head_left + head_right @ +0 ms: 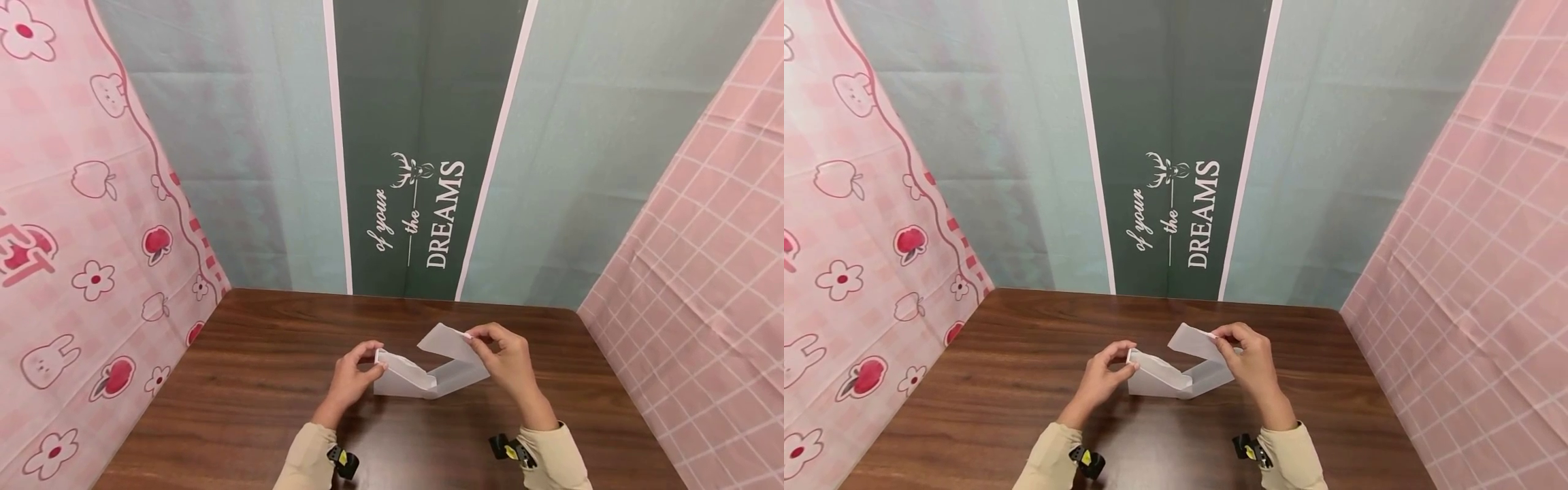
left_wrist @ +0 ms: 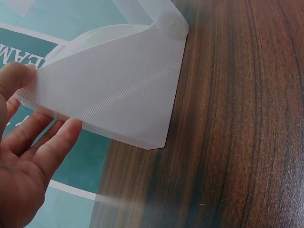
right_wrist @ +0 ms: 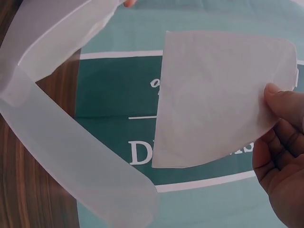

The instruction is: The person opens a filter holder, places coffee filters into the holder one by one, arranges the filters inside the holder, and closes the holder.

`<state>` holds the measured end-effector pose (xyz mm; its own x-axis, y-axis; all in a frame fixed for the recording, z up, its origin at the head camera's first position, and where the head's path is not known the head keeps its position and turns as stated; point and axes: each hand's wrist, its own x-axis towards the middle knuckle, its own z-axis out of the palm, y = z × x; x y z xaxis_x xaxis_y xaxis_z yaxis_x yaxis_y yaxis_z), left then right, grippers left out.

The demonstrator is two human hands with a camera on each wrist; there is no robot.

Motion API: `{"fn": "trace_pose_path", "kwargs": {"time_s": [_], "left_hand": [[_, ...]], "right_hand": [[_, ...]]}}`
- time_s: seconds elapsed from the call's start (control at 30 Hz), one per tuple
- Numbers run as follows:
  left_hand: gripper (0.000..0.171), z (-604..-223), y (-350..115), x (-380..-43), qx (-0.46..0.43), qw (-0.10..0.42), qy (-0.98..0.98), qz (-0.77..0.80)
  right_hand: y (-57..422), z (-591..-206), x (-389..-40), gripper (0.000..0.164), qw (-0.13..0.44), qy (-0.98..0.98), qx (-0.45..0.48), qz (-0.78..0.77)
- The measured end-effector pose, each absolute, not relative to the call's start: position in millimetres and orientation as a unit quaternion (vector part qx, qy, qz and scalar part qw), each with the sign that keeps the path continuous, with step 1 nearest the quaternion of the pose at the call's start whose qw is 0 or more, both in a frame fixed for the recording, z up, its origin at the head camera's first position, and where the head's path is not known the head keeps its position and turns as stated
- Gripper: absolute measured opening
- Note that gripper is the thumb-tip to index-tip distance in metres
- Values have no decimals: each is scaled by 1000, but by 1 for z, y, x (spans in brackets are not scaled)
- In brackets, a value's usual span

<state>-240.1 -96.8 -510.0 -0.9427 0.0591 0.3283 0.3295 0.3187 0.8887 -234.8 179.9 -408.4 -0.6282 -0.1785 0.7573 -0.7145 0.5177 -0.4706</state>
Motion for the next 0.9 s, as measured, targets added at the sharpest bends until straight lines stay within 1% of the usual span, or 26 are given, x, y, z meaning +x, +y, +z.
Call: {"fn": "trace_pose_path", "kwargs": {"time_s": [0.27, 0.6, 0.9], "left_hand": [[32, -510, -96, -241, -139, 133, -790, -582], [33, -510, -95, -242, -129, 128, -792, -583], [33, -509, -96, -242, -121, 115, -801, -575]], "right_hand": [[172, -415, -238, 27, 308, -814, 272, 410], [163, -424, -238, 25, 276, -823, 261, 423], [152, -431, -239, 23, 267, -826, 266, 418]]}}
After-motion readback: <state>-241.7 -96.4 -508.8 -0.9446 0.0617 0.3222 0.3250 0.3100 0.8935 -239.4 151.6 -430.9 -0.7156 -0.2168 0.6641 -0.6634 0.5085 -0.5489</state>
